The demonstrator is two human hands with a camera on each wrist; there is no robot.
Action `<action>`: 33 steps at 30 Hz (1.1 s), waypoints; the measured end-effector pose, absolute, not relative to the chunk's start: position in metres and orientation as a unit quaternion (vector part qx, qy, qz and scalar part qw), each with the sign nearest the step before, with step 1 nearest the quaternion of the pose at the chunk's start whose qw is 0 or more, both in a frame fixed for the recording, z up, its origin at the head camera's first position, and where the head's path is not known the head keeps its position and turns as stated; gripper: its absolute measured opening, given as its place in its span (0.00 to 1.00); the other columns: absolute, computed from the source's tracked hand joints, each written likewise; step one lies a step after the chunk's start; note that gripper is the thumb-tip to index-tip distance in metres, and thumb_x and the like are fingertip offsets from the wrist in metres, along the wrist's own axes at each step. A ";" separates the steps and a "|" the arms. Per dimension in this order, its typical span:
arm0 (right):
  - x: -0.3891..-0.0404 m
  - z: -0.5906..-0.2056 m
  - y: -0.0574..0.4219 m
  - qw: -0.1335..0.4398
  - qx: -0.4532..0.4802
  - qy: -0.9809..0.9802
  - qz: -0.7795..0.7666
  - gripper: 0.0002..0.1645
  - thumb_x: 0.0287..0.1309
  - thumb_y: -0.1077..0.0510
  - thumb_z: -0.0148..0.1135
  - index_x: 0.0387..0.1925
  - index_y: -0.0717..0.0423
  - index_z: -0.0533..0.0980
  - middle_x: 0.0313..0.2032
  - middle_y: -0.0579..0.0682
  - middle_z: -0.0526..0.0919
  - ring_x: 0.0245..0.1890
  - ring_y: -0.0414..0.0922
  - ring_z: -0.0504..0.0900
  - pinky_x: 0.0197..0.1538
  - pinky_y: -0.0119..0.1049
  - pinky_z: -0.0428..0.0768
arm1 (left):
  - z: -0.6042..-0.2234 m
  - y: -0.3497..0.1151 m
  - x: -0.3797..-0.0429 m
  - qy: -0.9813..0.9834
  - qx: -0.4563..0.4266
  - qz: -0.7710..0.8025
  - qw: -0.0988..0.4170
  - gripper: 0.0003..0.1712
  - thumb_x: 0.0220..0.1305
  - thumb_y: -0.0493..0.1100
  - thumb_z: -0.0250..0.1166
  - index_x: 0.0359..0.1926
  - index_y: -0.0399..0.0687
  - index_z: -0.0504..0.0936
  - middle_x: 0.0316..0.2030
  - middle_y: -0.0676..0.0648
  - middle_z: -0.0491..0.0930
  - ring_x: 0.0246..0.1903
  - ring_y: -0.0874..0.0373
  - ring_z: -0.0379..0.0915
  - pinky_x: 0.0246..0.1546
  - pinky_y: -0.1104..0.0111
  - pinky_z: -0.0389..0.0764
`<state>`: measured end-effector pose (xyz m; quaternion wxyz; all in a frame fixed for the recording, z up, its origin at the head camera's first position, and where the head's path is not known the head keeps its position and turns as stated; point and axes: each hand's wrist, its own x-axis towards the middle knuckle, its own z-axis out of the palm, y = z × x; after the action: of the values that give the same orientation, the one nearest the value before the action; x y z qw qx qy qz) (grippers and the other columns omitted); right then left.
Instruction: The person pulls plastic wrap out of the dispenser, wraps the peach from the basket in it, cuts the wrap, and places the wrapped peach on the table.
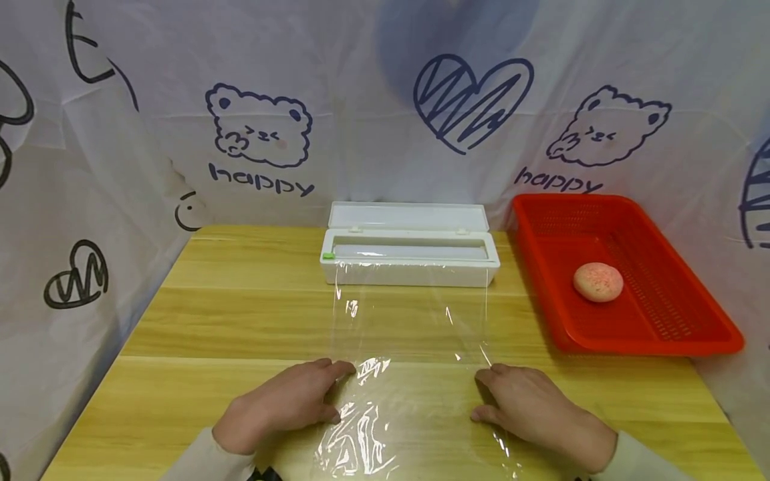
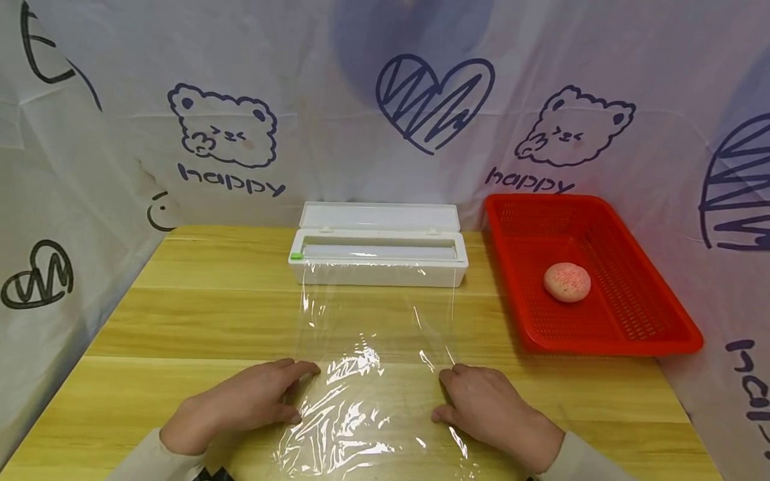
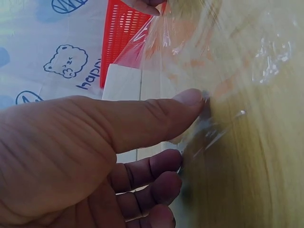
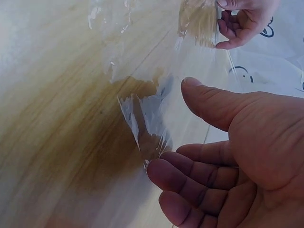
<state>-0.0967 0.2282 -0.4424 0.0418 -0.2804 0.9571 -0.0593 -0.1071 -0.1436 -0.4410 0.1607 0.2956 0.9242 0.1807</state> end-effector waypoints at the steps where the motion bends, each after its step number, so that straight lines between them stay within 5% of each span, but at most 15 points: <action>1: -0.097 -0.442 0.228 0.042 -0.281 0.957 -0.059 0.23 0.47 0.38 0.71 0.34 0.50 0.76 0.26 0.40 0.74 0.23 0.40 0.71 0.27 0.41 0.74 | -0.441 -0.143 -0.107 0.924 0.297 0.180 0.159 0.40 0.50 0.50 0.74 0.63 0.49 0.70 0.37 0.53 0.74 0.33 0.60 0.69 0.40 0.59 0.78; 10: -0.098 -0.435 0.231 0.024 -0.286 0.956 -0.054 0.20 0.49 0.39 0.69 0.23 0.42 0.68 0.20 0.36 0.66 0.20 0.38 0.66 0.24 0.37 0.69 | -0.439 -0.142 -0.105 0.924 0.295 0.182 0.162 0.39 0.48 0.49 0.75 0.61 0.49 0.71 0.38 0.52 0.74 0.33 0.60 0.70 0.39 0.60 0.77; 14: -0.100 -0.424 0.234 0.000 -0.282 0.958 -0.056 0.16 0.52 0.41 0.68 0.32 0.47 0.78 0.27 0.39 0.78 0.27 0.41 0.76 0.31 0.41 0.77 | -0.438 -0.142 -0.105 0.922 0.297 0.186 0.163 0.39 0.47 0.48 0.76 0.61 0.50 0.71 0.37 0.53 0.74 0.31 0.61 0.68 0.37 0.61 0.77; 17: -0.102 -0.413 0.236 -0.017 -0.267 0.962 -0.062 0.24 0.53 0.43 0.67 0.45 0.55 0.80 0.34 0.45 0.84 0.32 0.44 0.81 0.36 0.46 0.80 | -0.438 -0.142 -0.104 0.922 0.300 0.185 0.160 0.39 0.47 0.49 0.76 0.61 0.50 0.71 0.37 0.53 0.74 0.32 0.60 0.69 0.39 0.60 0.77; 33: -0.148 -0.340 0.273 -0.105 -0.233 0.967 -0.017 0.21 0.52 0.47 0.70 0.41 0.59 0.80 0.29 0.51 0.83 0.27 0.46 0.77 0.26 0.45 0.79 | -0.440 -0.143 -0.104 0.921 0.312 0.174 0.154 0.40 0.49 0.51 0.75 0.62 0.49 0.71 0.36 0.54 0.73 0.31 0.62 0.67 0.40 0.61 0.77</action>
<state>-0.1476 0.2728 -0.3401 -0.1054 -0.2330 0.9666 -0.0166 -0.1043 -0.1428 -0.4395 0.1545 0.3122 0.9210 0.1742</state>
